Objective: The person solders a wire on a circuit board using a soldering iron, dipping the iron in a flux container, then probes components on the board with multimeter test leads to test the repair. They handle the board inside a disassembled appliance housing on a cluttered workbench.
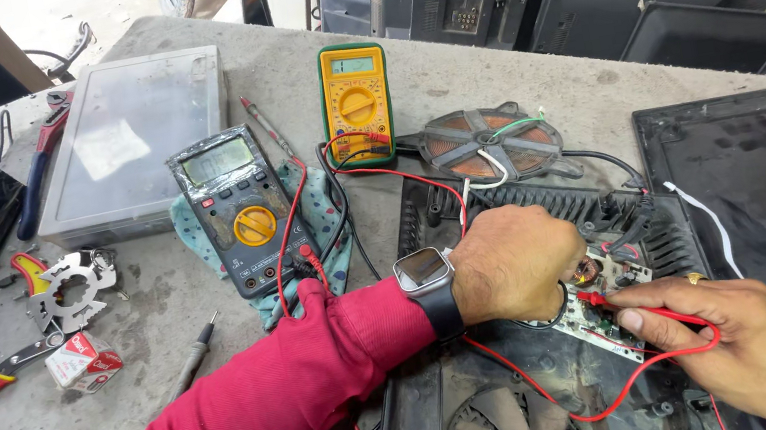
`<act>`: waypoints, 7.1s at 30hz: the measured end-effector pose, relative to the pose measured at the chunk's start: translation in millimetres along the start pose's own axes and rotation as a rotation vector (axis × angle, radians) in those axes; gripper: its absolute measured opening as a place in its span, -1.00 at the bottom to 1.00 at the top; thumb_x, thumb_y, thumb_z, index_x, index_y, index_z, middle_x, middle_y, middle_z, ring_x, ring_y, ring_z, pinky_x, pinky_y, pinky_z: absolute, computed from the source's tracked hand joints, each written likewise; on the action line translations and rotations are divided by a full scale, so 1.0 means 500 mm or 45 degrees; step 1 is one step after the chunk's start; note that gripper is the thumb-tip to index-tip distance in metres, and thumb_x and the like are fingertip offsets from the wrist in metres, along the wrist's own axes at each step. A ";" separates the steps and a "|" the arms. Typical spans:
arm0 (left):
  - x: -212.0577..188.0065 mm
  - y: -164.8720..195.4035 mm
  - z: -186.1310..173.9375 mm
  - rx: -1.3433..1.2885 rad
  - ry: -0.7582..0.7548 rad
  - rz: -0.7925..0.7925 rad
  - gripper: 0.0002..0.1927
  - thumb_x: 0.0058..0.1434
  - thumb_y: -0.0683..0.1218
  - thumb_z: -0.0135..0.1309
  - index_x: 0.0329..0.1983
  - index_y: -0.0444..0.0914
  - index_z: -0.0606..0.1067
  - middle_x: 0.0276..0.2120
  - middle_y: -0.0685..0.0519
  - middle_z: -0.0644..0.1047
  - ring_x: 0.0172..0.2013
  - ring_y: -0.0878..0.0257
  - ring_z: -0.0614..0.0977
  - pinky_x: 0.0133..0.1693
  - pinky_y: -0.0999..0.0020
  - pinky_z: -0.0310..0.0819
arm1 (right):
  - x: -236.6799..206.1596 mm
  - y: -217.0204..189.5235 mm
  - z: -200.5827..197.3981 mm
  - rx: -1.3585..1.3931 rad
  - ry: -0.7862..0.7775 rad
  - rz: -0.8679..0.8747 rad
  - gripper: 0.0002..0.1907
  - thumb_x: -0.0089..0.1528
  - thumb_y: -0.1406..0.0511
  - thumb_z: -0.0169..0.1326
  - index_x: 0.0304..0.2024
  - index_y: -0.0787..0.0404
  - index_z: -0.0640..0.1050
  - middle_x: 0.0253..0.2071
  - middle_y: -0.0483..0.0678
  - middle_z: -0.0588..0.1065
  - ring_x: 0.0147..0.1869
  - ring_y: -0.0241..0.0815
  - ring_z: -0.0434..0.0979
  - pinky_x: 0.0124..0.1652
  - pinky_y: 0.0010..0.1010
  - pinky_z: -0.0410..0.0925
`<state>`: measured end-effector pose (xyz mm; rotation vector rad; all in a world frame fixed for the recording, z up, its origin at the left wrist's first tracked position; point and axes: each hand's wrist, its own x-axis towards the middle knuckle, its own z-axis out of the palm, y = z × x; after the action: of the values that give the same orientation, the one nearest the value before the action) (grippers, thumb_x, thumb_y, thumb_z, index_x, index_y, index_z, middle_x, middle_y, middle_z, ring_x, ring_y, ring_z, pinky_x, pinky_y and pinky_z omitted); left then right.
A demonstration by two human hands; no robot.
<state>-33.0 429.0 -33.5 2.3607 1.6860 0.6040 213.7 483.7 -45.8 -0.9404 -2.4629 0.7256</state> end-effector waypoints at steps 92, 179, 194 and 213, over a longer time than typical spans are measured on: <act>0.005 -0.030 0.021 -0.355 0.106 0.083 -0.92 -0.18 -0.16 0.20 -0.55 -0.19 0.62 -0.55 -0.08 0.61 -0.41 -0.10 0.66 -0.34 0.05 0.54 | -0.028 -0.025 -0.015 0.019 -0.006 -0.105 -0.79 0.20 0.29 0.24 -0.12 0.19 0.69 -0.33 -0.06 0.67 -0.38 -0.33 0.64 -0.37 -0.51 0.45; -0.002 0.001 -0.020 -0.090 0.209 0.353 -0.75 -0.11 -0.22 0.15 -0.34 -0.13 0.66 -0.46 -0.07 0.64 -0.36 -0.12 0.68 -0.34 -0.02 0.52 | -0.020 -0.024 -0.019 0.037 -0.020 -0.144 -0.82 0.19 0.29 0.27 -0.17 0.20 0.69 -0.32 -0.06 0.67 -0.33 -0.33 0.68 -0.29 -0.49 0.47; -0.102 0.051 -0.039 0.020 0.414 0.360 -0.71 -0.04 -0.30 0.09 -0.21 -0.26 0.59 -0.34 -0.11 0.59 -0.20 -0.12 0.63 -0.19 0.01 0.51 | -0.026 -0.033 -0.026 0.031 -0.050 -0.112 -0.79 0.22 0.31 0.24 -0.11 0.20 0.70 -0.39 -0.07 0.67 -0.37 -0.39 0.59 -0.33 -0.50 0.43; -0.143 -0.019 -0.055 0.215 0.589 0.185 -0.78 0.12 -0.24 0.07 -0.15 -0.21 0.51 -0.29 -0.04 0.63 -0.22 -0.09 0.65 -0.29 -0.01 0.47 | -0.025 -0.032 -0.019 0.063 -0.067 -0.154 -0.78 0.17 0.36 0.28 -0.12 0.24 0.69 -0.28 -0.05 0.68 -0.26 -0.37 0.66 -0.24 -0.52 0.47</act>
<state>-72.6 363.0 -28.2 2.6284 1.8063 1.1517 219.3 467.8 -31.1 -0.7564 -2.5098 0.7749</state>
